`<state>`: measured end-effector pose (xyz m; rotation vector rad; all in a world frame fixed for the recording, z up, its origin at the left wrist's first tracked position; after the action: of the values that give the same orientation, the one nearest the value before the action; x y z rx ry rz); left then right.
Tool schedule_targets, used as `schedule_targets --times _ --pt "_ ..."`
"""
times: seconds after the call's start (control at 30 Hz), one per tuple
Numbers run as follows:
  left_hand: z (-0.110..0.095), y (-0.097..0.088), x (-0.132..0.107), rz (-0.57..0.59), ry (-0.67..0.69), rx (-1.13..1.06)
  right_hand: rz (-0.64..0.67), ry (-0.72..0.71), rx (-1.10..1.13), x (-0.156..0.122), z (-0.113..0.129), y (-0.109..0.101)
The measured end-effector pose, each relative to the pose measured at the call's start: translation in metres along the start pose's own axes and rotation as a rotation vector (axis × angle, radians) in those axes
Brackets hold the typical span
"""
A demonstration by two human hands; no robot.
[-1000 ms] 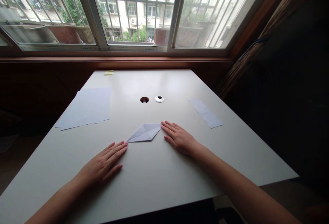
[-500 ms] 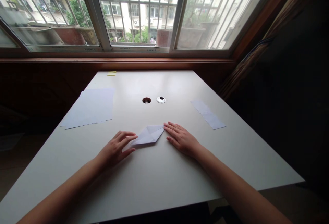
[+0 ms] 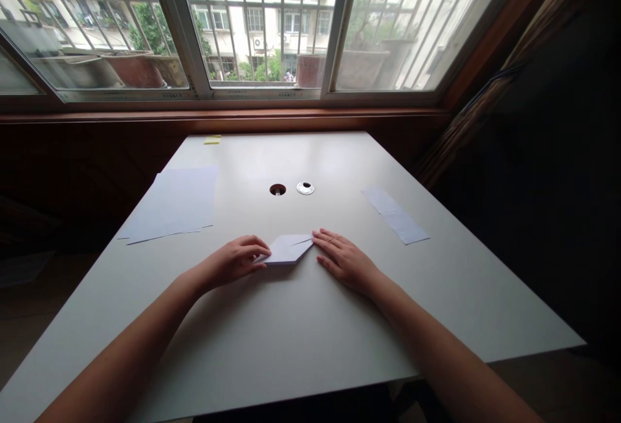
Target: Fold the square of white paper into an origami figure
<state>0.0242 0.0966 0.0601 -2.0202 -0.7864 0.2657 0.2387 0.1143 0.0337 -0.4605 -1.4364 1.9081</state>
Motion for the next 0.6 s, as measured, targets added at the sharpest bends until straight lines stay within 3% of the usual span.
schedule_targets --times 0.33,0.6 --pt "-0.004 -0.006 0.01 -0.277 0.029 0.11 -0.167 0.021 0.116 -0.007 -0.013 -0.017" --pt "0.006 0.002 0.003 -0.291 -0.006 0.062 -0.297 -0.011 0.272 -0.012 -0.016 -0.031"
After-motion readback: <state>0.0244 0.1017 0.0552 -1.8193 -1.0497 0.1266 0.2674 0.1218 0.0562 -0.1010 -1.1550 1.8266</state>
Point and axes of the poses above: each hand's wrist, its own x-axis towards the middle knuckle, its own y-axis out of the palm, z = x × y, the point moved 10 cm from there along x, towards the middle knuckle, and after that the axes turned 9 degrees about z, right-handed, at the moved point
